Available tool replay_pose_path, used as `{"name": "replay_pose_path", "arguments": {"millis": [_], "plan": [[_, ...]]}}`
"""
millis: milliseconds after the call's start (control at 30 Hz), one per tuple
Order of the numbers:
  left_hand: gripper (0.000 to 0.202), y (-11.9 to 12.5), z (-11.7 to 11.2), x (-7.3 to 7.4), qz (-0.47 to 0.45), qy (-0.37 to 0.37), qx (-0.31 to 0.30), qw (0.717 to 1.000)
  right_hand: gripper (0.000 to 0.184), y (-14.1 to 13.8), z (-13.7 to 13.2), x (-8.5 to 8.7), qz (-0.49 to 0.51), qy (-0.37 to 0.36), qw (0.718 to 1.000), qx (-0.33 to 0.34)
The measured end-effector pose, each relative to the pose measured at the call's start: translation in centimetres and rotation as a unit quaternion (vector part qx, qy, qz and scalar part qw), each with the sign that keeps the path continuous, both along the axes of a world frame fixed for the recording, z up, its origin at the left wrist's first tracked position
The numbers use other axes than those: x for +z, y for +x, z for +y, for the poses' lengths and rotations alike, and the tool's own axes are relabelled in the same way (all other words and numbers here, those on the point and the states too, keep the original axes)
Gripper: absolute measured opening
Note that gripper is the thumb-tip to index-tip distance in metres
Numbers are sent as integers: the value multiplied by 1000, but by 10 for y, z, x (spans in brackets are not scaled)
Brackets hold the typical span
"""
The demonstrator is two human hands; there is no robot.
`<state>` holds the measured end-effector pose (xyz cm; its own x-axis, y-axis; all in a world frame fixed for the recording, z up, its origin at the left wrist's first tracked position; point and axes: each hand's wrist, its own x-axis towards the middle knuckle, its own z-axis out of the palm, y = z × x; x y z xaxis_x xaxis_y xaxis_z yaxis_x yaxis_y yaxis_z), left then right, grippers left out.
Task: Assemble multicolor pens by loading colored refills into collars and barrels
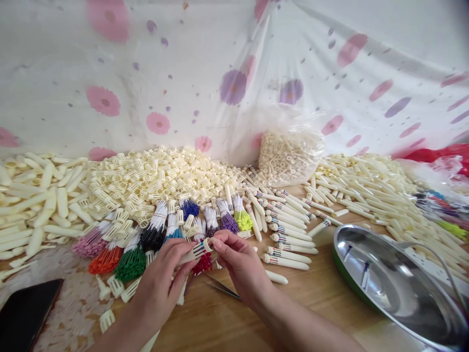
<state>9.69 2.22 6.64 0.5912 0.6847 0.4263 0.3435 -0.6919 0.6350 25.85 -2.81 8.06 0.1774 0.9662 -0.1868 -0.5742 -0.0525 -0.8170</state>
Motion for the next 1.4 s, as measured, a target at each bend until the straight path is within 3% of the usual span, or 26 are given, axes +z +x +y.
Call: {"name": "replay_pose_path", "arguments": {"millis": [100,200,433,533,700,767,800,867,933,967,1033,1133,1233,1300,1400], "plan": [[21,-1,0,1,15,47,6,999,22,0,1,-1,-35,9,999,-15],[20,-3,-1,3,25,47,10,999,16,5,3,-3,-122,43,991,-37],[20,-2,-2,5,11,-12,0,1000,10,10,3,1,-344,120,930,-53],[21,-3,-1,4,-9,-54,-17,998,12,10,-2,8,-391,146,908,-37],[15,-12,11,0,-40,-188,-43,980,16,29,-7,23,-468,167,867,-32],[16,-16,19,-2,-57,-216,-51,973,20,38,-8,27,-562,146,813,42],[17,-18,23,-2,-73,-220,-52,971,20,42,-8,27,-622,127,765,109],[19,-21,28,-2,-113,-221,-51,967,19,43,-9,22,-730,86,631,249],[20,-23,32,0,-148,-218,-56,963,28,36,-9,10,-798,59,501,331],[20,-23,32,2,-161,-215,-62,961,31,32,-8,3,-817,50,459,345],[19,-24,33,4,-177,-210,-74,959,24,21,-7,-11,-834,49,422,352],[18,-26,33,7,-166,-202,-72,963,16,14,-6,-22,-833,84,412,361],[16,-27,34,9,-145,-175,-67,972,16,21,-6,-14,-827,117,418,357],[14,-28,35,10,-140,-161,-71,974,13,34,-7,2,-816,101,457,339],[16,-30,35,11,-115,-171,-74,976,11,54,-9,29,-778,93,556,278]]}}
